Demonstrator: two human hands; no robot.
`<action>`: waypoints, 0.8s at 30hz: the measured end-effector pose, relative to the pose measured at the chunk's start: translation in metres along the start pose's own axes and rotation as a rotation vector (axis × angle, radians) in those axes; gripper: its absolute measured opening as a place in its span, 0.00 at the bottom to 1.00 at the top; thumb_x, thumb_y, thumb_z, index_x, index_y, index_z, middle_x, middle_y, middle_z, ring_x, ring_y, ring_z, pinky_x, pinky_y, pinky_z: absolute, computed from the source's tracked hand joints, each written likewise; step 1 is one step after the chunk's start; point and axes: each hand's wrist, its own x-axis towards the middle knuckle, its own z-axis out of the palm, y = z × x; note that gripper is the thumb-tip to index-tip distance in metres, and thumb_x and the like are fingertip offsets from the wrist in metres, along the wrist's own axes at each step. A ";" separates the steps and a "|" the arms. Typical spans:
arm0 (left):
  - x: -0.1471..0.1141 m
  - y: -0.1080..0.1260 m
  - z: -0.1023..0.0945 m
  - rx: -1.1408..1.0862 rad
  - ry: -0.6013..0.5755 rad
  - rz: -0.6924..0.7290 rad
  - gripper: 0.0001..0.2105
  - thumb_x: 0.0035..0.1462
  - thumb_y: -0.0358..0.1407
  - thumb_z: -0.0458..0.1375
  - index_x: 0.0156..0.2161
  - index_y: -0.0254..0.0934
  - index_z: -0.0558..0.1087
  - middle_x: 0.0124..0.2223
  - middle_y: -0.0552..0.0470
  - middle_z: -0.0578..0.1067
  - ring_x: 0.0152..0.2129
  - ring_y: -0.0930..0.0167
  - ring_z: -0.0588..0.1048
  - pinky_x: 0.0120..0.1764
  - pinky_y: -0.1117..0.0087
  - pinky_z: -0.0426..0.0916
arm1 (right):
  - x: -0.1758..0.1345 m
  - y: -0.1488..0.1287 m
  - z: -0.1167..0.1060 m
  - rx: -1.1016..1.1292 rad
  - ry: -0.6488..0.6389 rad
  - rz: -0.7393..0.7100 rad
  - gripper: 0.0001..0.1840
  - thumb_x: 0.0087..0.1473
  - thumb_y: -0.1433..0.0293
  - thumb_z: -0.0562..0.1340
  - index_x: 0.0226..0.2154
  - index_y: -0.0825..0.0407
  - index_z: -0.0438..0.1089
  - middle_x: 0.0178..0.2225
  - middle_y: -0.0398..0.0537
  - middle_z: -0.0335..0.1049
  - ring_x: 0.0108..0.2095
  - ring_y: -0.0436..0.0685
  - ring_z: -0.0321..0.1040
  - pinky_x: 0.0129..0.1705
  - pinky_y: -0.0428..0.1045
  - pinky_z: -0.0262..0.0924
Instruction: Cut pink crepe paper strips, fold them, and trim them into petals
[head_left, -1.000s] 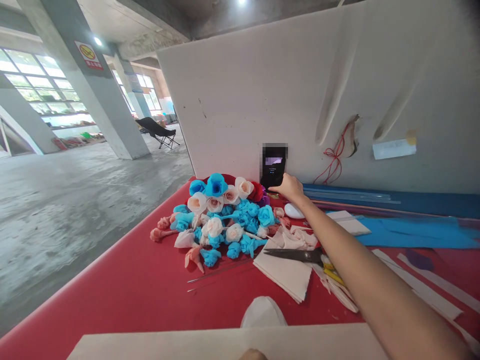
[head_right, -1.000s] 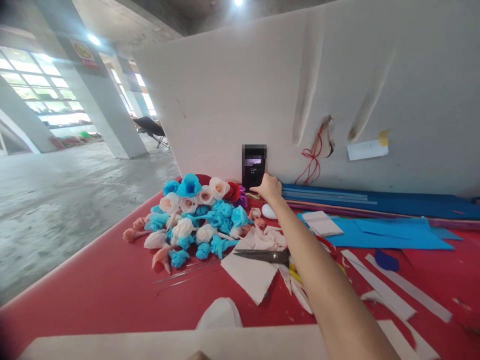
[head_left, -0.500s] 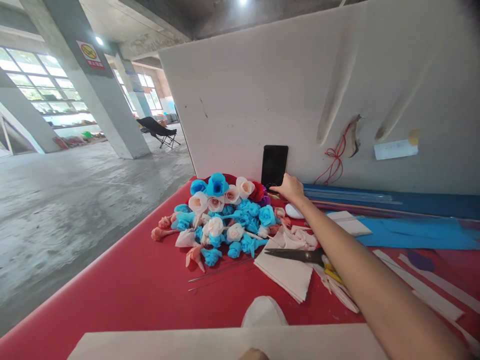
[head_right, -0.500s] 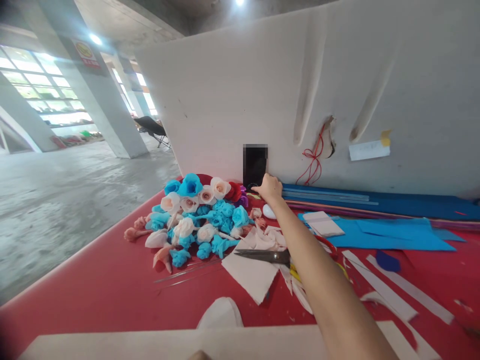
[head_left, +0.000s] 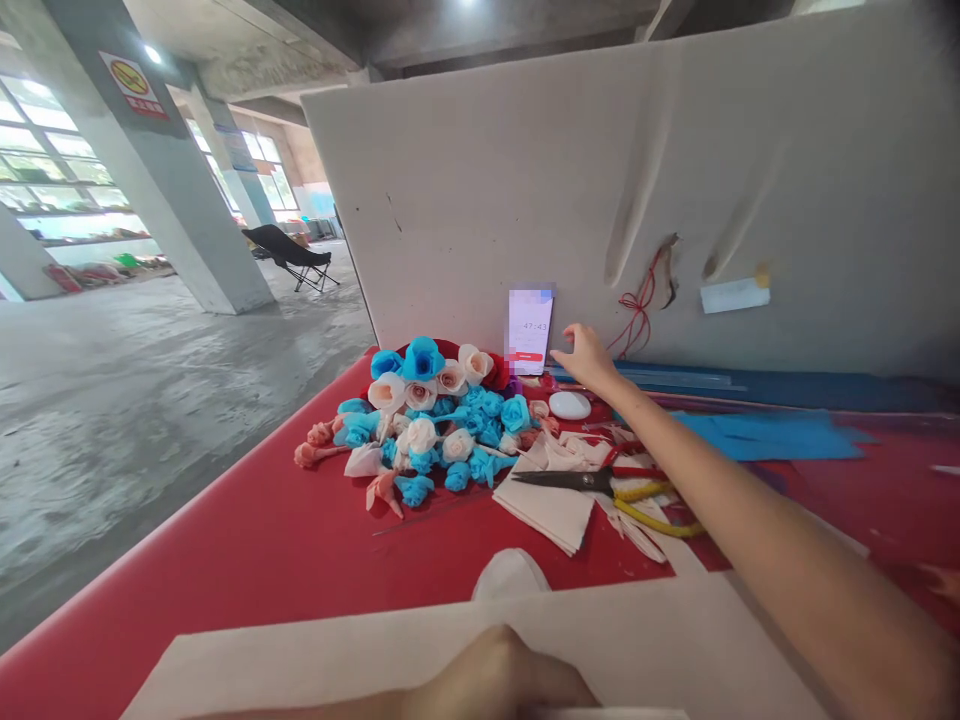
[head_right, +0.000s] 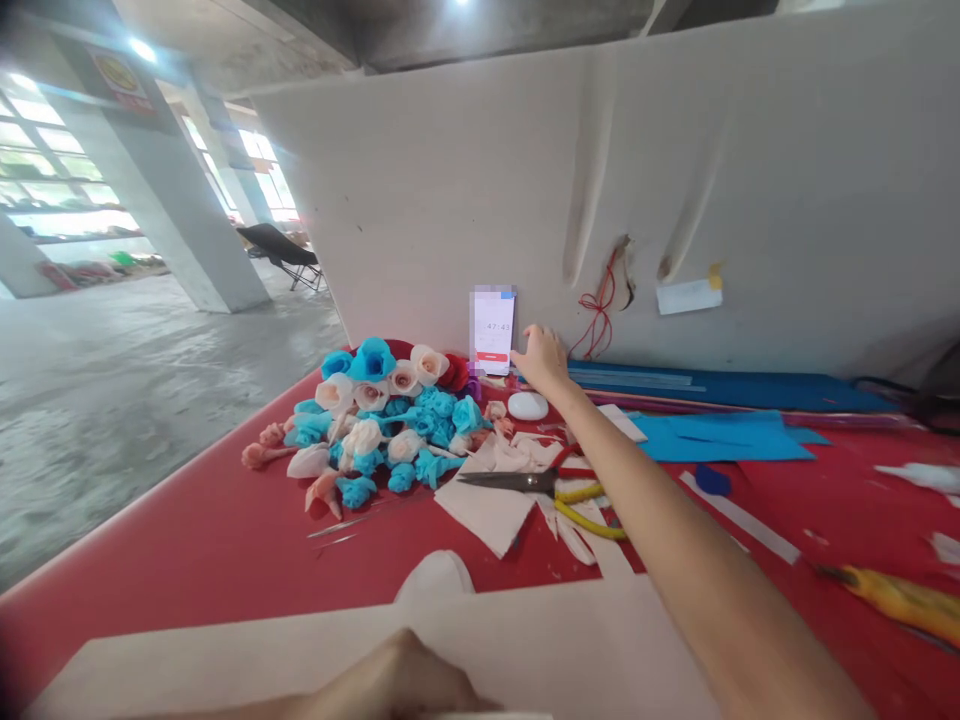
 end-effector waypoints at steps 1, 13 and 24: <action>-0.001 0.006 0.001 -0.013 0.038 -0.042 0.15 0.51 0.45 0.56 0.27 0.33 0.70 0.25 0.54 0.68 0.25 0.76 0.67 0.25 0.80 0.60 | -0.013 -0.004 -0.012 0.031 -0.001 -0.024 0.18 0.56 0.64 0.57 0.49 0.53 0.63 0.50 0.52 0.63 0.46 0.58 0.64 0.46 0.59 0.61; -0.009 0.030 0.013 -0.422 0.179 -0.172 0.16 0.47 0.36 0.59 0.39 0.36 0.60 0.29 0.57 0.68 0.22 0.79 0.64 0.25 0.78 0.58 | -0.251 -0.037 -0.113 0.327 -0.708 -0.093 0.11 0.57 0.59 0.53 0.37 0.48 0.60 0.34 0.42 0.65 0.33 0.50 0.61 0.36 0.46 0.58; -0.017 0.067 0.012 0.122 0.031 0.018 0.06 0.55 0.33 0.53 0.29 0.32 0.69 0.28 0.54 0.68 0.25 0.78 0.63 0.27 0.78 0.57 | -0.288 -0.022 -0.106 0.628 -0.727 -0.031 0.07 0.52 0.65 0.56 0.31 0.48 0.68 0.33 0.43 0.65 0.36 0.53 0.62 0.37 0.47 0.55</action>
